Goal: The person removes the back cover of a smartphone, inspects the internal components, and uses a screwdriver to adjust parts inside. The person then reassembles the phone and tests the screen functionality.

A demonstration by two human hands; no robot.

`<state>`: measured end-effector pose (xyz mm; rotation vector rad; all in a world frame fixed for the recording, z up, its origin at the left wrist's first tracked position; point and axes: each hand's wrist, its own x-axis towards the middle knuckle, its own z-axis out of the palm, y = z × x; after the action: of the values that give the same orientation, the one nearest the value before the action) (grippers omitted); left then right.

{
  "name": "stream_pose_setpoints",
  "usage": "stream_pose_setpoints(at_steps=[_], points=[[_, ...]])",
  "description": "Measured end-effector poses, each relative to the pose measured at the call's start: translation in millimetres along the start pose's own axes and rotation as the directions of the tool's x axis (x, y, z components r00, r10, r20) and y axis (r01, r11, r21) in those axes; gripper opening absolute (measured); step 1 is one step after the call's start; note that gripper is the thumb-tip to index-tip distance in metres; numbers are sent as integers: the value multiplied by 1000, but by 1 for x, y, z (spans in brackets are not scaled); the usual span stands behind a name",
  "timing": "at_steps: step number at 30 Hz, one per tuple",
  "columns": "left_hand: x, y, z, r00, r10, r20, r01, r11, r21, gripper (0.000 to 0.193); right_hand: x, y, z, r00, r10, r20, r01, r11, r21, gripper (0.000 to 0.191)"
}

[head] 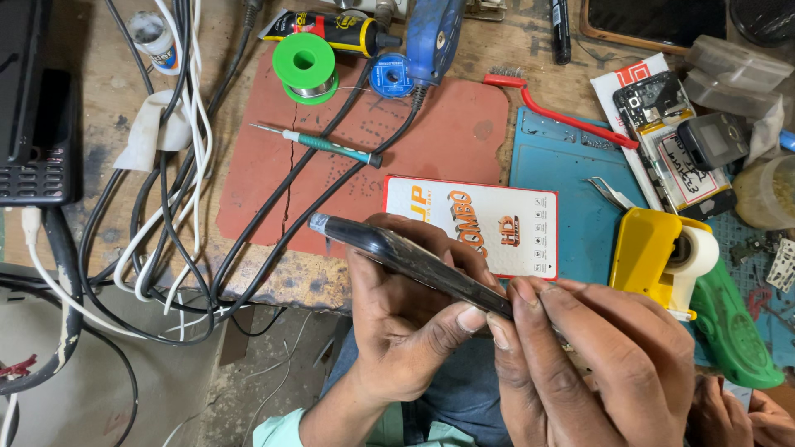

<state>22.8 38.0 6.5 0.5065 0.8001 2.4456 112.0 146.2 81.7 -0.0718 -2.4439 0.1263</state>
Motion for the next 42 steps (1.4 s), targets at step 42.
stream_pose_setpoints(at_steps=[42], points=[[6,11,-3,996,-16,-83,5,992,-129,105,-21,14,-18,799,402,447,-602,535,593,28]])
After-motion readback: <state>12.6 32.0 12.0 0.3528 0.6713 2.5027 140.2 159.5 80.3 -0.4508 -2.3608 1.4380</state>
